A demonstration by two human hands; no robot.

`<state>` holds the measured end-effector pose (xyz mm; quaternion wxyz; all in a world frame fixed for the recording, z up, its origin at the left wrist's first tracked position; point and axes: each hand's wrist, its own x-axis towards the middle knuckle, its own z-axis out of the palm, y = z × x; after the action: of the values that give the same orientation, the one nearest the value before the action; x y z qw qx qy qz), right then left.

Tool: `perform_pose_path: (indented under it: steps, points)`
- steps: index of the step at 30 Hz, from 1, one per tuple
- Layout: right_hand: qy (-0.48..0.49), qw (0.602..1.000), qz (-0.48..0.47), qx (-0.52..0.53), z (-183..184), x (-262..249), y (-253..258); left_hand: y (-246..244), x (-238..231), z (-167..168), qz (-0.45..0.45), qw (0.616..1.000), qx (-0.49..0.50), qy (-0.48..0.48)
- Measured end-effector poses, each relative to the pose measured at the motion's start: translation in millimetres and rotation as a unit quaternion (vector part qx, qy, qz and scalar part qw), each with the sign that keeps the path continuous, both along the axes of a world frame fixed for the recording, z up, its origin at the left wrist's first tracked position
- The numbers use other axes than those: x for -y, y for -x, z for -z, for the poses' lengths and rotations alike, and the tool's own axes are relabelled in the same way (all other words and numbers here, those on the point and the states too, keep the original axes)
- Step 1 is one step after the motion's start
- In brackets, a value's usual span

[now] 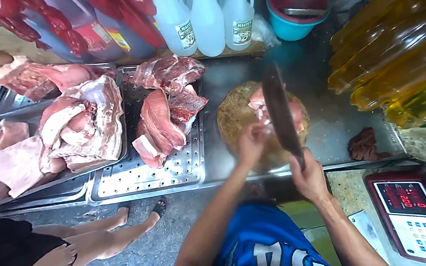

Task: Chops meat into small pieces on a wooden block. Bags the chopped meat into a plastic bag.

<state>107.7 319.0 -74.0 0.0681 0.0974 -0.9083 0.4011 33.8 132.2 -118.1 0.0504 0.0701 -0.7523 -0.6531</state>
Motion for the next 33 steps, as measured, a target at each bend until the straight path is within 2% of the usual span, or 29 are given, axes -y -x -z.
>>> perform_pose_path:
  steps: [2,5,7,8,10,12,13,16,19,21,24,27,30,33]
  points:
    - [0.128,0.989,-0.018,0.073,-6,-5,4,-1,0,-12,-0.022,0.997,-0.011,-0.079]
    - [0.303,0.935,-0.029,0.183,-6,-2,3,-5,3,-9,-0.058,0.982,0.007,-0.178]
    - [0.343,0.917,-0.014,0.204,3,0,-2,-6,2,-15,-0.063,0.968,0.05,-0.239]
    - [0.319,0.93,0.01,0.183,9,1,-6,-5,1,-19,-0.057,0.968,0.061,-0.237]
    - [0.18,0.975,0.088,0.096,26,-2,-13,5,-1,-24,-0.02,0.984,0.078,-0.157]
    - [0.055,0.986,0.155,0.008,39,-13,-16,29,-1,-31,0.046,0.994,0.103,0.005]
    - [0.024,0.984,0.174,-0.019,44,-20,-16,45,-3,-33,0.076,0.986,0.114,0.096]
    - [-0.005,0.978,0.202,-0.045,60,-36,-13,93,-22,-37,0.123,0.922,0.125,0.344]
    - [0.015,0.976,0.216,-0.034,77,-37,-11,126,-53,-43,0.182,0.846,0.148,0.479]
    - [0.04,0.974,0.223,-0.029,87,-33,-11,135,-70,-47,0.213,0.823,0.181,0.494]
    - [0.08,0.967,0.239,-0.023,97,-28,-14,132,-88,-51,0.234,0.831,0.202,0.462]
    - [0.124,0.959,0.251,-0.031,100,-30,-19,133,-99,-56,0.215,0.844,0.21,0.444]
    - [0.177,0.952,0.248,-0.031,95,-41,-21,140,-104,-62,0.201,0.853,0.215,0.43]
    - [0.207,0.949,0.236,-0.03,81,-52,-29,149,-105,-55,0.198,0.847,0.246,0.428]
